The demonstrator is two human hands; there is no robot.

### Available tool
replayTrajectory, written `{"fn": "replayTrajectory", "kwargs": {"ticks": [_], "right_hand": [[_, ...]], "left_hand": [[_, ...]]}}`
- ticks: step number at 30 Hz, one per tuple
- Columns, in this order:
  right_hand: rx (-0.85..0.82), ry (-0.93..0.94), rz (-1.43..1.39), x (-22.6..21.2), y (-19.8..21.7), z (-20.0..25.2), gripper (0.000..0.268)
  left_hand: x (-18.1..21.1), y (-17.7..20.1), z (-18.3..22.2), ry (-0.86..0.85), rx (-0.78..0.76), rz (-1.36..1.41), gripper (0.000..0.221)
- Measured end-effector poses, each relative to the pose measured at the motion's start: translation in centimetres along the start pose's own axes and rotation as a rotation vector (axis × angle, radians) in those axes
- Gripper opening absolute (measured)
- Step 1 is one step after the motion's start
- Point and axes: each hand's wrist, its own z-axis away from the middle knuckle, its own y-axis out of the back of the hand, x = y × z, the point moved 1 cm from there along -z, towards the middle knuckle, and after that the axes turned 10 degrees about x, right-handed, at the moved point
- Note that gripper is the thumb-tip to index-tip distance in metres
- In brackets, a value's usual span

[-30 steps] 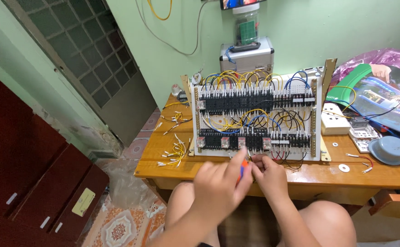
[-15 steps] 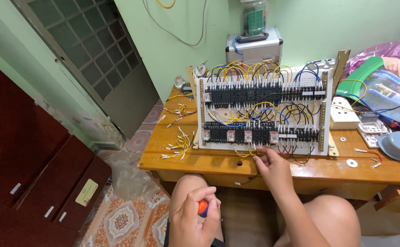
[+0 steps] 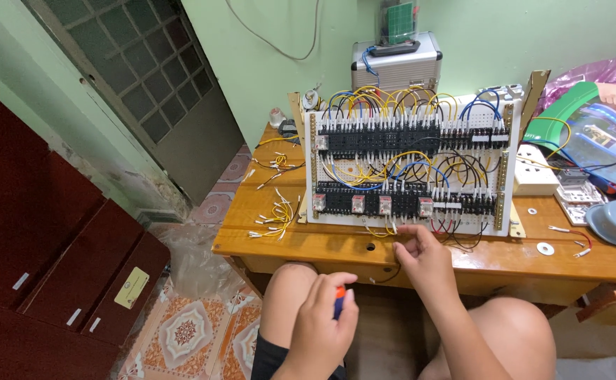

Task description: Tightening screws on an electrical terminal block using a manual screwdriver.

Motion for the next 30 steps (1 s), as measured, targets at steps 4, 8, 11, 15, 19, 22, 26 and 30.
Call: {"fn": "replayTrajectory", "kwargs": {"ticks": [4,8,11,15,19,22,26,30], "right_hand": [[-0.102,-0.04,-0.411,-0.8,-0.3,1.4,0.024],[-0.125,-0.005,-0.768,-0.8,-1.3,3.1,0.023],[-0.185,-0.024,-0.825,0.2,-2.5,2.6,0.028],[-0.232,-0.049,-0.803,-0.2,-3.1,2.7,0.028],[-0.246,0.018,-0.86,-0.4,-4.5,2.9,0.025],[-0.177,0.169,-0.827,-0.8,-4.7,2.6,0.018],[0.018,0.131,-0.661,-0.2,-3.9,1.0,0.01],[0.237,0.191,-0.563,1.5,-3.1,-1.3,0.011]], "left_hand": [[-2.4,-3.1,0.4,0.009,-0.105,-0.042,0.036],[-2.4,-3.6,0.4,-0.101,-0.089,-0.05,0.024],[-3.6,-2.7,-0.3,-0.183,-0.023,-0.102,0.01],[-4.4,-0.7,-1.7,-0.204,-0.048,-0.094,0.015],[-5.1,1.3,-2.4,-0.273,-0.005,-0.315,0.012],[-8.7,1.5,-3.5,-0.283,0.095,-0.426,0.012],[-13.5,1.4,-7.5,-0.202,0.282,-0.445,0.015],[-17.4,0.0,-10.9,-0.345,0.425,-0.563,0.015]]}}
